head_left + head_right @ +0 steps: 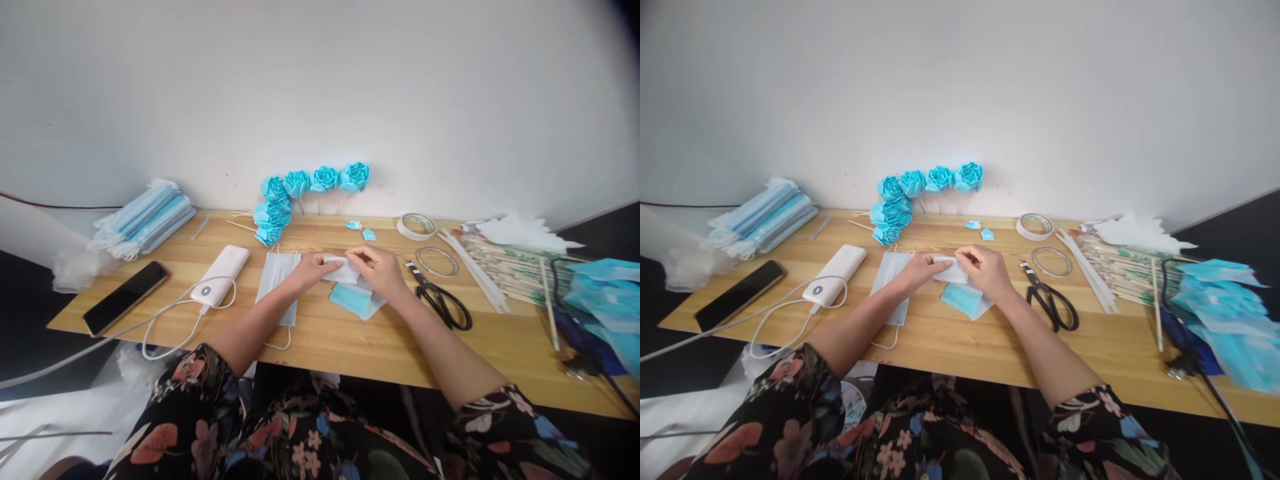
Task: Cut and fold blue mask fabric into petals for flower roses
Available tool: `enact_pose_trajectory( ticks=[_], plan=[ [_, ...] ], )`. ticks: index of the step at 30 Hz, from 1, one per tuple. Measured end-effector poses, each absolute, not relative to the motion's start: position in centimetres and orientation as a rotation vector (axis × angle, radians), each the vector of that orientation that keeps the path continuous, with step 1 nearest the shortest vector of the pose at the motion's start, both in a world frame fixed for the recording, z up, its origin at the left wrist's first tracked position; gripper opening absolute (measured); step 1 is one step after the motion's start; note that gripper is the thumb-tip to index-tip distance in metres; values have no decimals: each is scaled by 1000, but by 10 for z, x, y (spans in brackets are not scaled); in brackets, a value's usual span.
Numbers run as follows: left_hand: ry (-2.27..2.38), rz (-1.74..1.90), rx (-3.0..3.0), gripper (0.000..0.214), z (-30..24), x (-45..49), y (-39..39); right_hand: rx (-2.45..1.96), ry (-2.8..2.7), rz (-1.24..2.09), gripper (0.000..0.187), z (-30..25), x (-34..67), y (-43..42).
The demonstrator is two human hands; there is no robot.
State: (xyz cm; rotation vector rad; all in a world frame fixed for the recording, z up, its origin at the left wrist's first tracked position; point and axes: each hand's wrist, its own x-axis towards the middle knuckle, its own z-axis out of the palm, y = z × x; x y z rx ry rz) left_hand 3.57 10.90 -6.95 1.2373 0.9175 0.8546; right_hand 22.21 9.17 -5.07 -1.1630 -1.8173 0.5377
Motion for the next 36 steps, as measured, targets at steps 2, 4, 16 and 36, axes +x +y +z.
enact_pose_trajectory(
  ticks=[2, 4, 16, 36],
  plan=[
    [935, 879, 1245, 36, -69, 36, 110, -1146, -1813, 538, 19, -50, 222, 92],
    [957, 922, 1247, 36, -69, 36, 110, -1138, -1810, 560, 22, -50, 222, 92],
    [981, 963, 1345, 37, -67, 37, 110, -1200, -1711, 648, 20, -59, 220, 95],
    [932, 765, 1482, 42, -63, 30, 109, -1197, -1495, 437, 18, -56, 222, 93]
  ],
)
